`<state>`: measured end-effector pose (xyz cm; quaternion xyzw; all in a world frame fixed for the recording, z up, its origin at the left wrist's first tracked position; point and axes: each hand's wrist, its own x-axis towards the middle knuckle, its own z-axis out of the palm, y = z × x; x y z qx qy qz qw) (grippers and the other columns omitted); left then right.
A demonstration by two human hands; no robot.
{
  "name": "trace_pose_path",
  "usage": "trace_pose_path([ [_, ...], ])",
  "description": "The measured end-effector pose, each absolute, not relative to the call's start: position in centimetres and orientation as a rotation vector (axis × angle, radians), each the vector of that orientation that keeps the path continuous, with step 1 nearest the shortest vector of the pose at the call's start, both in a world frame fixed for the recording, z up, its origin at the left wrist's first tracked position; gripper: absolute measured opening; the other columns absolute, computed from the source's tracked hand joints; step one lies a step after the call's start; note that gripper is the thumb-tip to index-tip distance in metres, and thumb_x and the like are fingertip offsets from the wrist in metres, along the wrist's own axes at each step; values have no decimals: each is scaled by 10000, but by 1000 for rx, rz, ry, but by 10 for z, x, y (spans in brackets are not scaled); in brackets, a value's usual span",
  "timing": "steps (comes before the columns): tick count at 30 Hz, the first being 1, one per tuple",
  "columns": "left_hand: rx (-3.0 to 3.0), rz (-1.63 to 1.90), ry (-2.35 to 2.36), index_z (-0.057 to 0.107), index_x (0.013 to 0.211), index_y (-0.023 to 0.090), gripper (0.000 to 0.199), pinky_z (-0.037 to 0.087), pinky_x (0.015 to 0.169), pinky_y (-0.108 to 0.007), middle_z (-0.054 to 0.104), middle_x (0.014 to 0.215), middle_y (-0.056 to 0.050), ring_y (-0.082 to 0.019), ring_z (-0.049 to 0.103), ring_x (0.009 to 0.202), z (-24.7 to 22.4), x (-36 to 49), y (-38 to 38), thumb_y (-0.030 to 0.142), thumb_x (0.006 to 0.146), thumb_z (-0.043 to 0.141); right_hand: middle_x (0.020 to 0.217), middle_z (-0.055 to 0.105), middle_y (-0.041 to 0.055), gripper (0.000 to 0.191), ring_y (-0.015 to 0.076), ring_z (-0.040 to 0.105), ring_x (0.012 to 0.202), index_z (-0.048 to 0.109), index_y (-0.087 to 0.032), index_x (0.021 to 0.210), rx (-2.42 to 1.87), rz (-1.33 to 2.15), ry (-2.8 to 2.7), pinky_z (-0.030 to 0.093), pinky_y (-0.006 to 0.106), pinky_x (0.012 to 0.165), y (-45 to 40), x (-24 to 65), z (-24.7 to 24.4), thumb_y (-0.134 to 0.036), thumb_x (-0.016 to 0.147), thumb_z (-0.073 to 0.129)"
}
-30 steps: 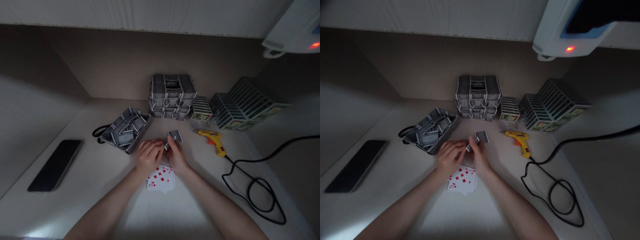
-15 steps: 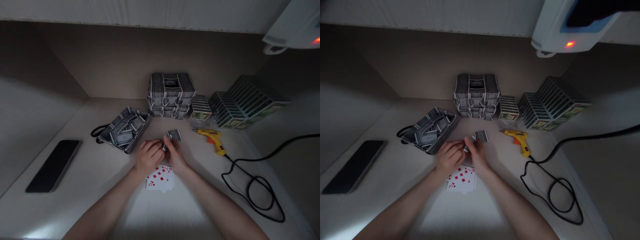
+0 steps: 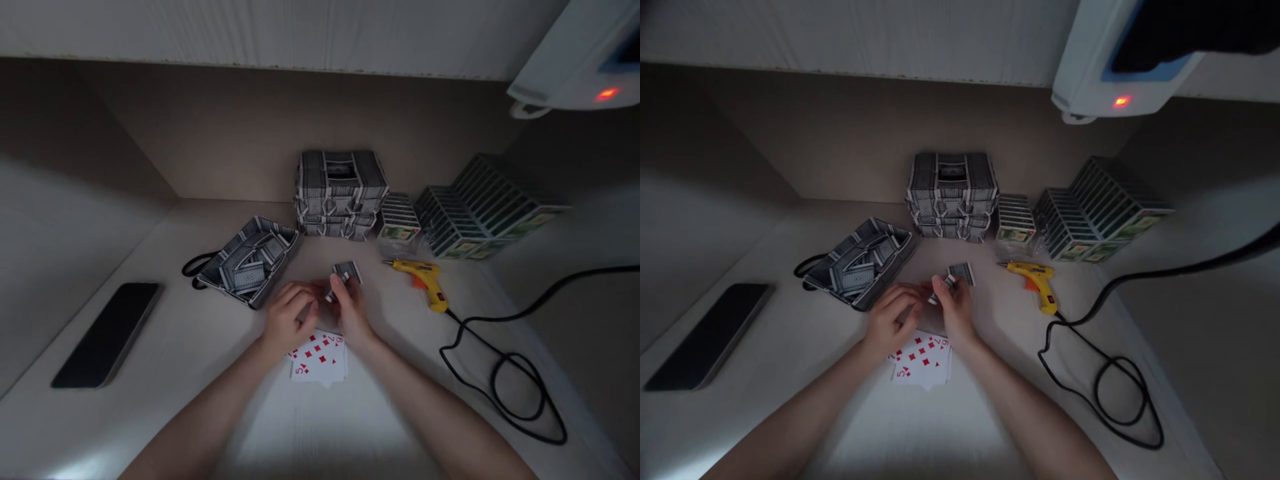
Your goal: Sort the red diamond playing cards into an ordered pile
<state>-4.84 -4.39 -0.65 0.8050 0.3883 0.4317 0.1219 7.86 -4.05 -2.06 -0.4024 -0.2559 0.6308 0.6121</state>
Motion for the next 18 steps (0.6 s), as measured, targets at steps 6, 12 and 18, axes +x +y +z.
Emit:
trace_pose_path([
  [6, 1881, 1287, 1226, 569, 843, 171, 201, 463, 691, -291, 622, 795, -51, -157, 582, 765, -13, -52, -41, 277, 847, 399, 1076, 575, 32, 547, 191, 508, 1016, 518, -274, 1031, -1050, 917, -1080, 338, 342, 929, -46, 86, -15, -167, 549, 752],
  [12, 1408, 1052, 1086, 581, 967, 144, 320, 478, 718, -275, 644, 924, -66, -173, 594, 844, -11, -49, -37, 396, 812, 458, 1151, 549, 60, 542, 239, 438, 1146, 471, -265, 1109, -894, 639, -1602, 322, 443, 965, -42, 92, -19, -173, 623, 692],
  [18, 1219, 881, 912, 614, 963, 120, 431, 479, 693, -287, 657, 875, -62, -190, 597, 805, -9, -56, -30, 412, 648, 651, 1159, 509, 60, 535, 261, 440, 1120, 470, -281, 1109, -903, 462, -1771, 346, 473, 930, -42, 94, -20, -192, 622, 673],
])
